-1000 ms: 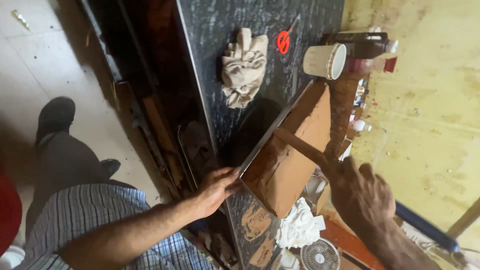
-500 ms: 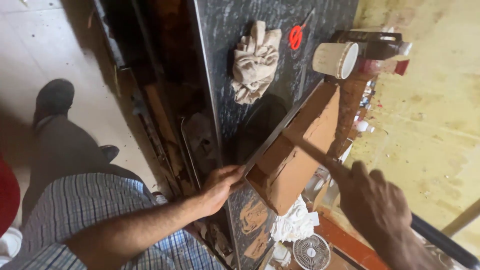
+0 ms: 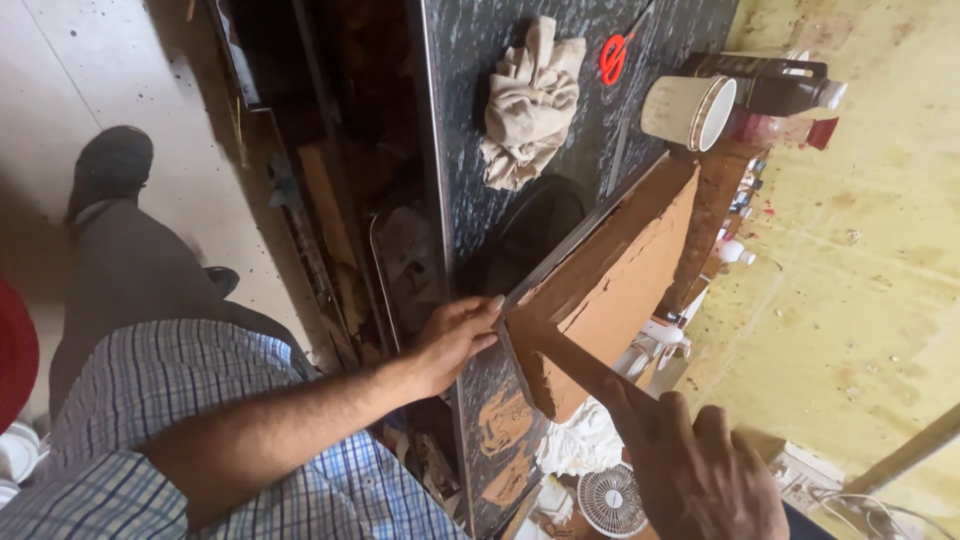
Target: Frosting a rectangular chocolate cake with chocolate frosting using an offset spatula.
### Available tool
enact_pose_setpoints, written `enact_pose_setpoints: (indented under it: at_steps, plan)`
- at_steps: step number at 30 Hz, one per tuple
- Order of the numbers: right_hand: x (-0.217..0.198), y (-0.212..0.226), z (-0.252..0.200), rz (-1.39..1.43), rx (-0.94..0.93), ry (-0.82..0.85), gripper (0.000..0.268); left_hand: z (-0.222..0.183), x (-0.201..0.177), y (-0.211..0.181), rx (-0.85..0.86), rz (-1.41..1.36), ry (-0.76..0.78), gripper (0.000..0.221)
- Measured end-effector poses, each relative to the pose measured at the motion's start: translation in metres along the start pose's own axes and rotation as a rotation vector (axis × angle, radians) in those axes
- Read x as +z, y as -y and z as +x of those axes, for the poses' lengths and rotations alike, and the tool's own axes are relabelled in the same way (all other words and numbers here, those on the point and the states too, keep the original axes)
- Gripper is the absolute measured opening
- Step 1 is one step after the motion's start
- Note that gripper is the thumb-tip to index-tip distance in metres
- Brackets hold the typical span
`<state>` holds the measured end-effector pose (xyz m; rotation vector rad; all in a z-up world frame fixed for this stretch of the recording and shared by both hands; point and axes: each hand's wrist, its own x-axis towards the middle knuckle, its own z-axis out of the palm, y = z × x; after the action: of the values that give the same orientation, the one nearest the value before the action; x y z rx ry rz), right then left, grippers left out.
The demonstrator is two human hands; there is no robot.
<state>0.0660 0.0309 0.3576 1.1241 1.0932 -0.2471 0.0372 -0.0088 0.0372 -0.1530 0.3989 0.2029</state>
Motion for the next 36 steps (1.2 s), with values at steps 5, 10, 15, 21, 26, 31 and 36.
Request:
enact_pose_setpoints:
  at_steps: [5, 10, 15, 21, 26, 31, 36]
  plan:
    - [0.014, -0.001, 0.0, -0.06, 0.032, -0.294, 0.077, 0.0, 0.004, -0.007, 0.015, 0.017, 0.005, 0.034]
    - [-0.012, -0.018, 0.008, -0.137, 0.322, -0.326, 0.05, 0.01, 0.007, -0.006, 0.009, 0.044, -0.055, 0.034]
    - [-0.007, -0.011, -0.011, 0.117, 0.256, -0.325, 0.069, 0.016, 0.011, -0.02, 0.089, 0.003, -0.008, 0.035]
    - [0.043, 0.002, -0.012, 0.016, 0.152, -0.498, 0.073, 0.023, 0.019, -0.036, 0.091, 0.077, -0.072, 0.033]
    - [0.089, 0.017, -0.021, 0.164, 0.162, -0.382, 0.08, 0.035, 0.02, -0.046, 0.098, 0.103, -0.09, 0.035]
    - [0.182, 0.052, -0.036, 0.184, 0.181, -0.523, 0.075, 0.039, 0.023, -0.069, 0.088, 0.104, -0.084, 0.034]
    - [0.29, 0.104, -0.061, 0.43, 0.269, -0.449, 0.082, 0.052, 0.017, -0.085, 0.092, 0.127, -0.095, 0.038]
